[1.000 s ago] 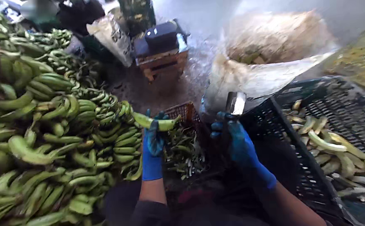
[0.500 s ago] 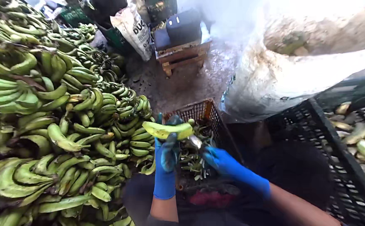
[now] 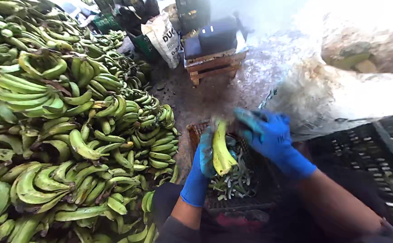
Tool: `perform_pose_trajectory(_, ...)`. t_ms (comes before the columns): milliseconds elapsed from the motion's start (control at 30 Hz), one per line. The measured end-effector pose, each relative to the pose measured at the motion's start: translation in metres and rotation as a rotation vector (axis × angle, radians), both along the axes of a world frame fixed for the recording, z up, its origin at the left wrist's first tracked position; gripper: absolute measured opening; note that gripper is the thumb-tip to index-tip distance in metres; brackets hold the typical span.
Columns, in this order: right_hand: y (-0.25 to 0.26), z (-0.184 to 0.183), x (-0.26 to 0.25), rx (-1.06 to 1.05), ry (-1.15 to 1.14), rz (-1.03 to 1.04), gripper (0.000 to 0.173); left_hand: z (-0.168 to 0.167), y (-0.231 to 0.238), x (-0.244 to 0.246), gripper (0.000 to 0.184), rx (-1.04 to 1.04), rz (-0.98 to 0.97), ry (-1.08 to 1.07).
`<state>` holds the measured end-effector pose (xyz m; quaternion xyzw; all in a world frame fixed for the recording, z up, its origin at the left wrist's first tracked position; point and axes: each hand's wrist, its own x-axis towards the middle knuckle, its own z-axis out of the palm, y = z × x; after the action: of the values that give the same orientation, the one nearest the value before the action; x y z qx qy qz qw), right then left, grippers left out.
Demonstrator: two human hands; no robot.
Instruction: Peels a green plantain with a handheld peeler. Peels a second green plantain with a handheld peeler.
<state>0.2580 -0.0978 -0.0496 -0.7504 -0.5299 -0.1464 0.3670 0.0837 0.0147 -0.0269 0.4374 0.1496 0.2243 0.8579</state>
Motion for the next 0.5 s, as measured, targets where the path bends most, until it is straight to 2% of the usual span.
perform_pose_trajectory(100,0.009,0.004,0.026,-0.054,0.072,-0.156,0.052,0.003,0.004,-0.004,0.047,0.023,0.003,0.111)
perform_pose_trajectory(133,0.006,0.004,0.020,-0.049,0.068,-0.122,0.051,0.004,0.012,-0.005,0.047,0.038,0.042,0.136)
perform_pose_trajectory(233,-0.011,-0.009,-0.023,-0.012,0.018,0.154,0.051,-0.001,0.035,-0.010,0.046,0.179,0.285,0.136)
perform_pose_trajectory(300,-0.013,-0.013,-0.037,0.004,-0.010,0.219,0.051,0.000,0.034,-0.010,0.048,0.281,0.350,0.158)
perform_pose_trajectory(333,-0.009,-0.014,-0.035,0.026,-0.020,0.191,0.048,-0.001,0.028,-0.011,0.049,0.328,0.306,0.160)
perform_pose_trajectory(400,0.004,-0.013,-0.014,0.084,-0.039,0.064,0.044,-0.002,0.015,-0.009,0.048,0.290,0.117,0.173)
perform_pose_trajectory(467,0.011,-0.010,0.008,0.100,-0.025,-0.093,0.052,-0.005,0.008,-0.005,0.048,0.179,-0.061,0.210)
perform_pose_trajectory(500,0.011,-0.008,0.012,0.087,0.004,-0.138,0.056,-0.007,0.008,-0.004,0.050,0.135,-0.089,0.205)
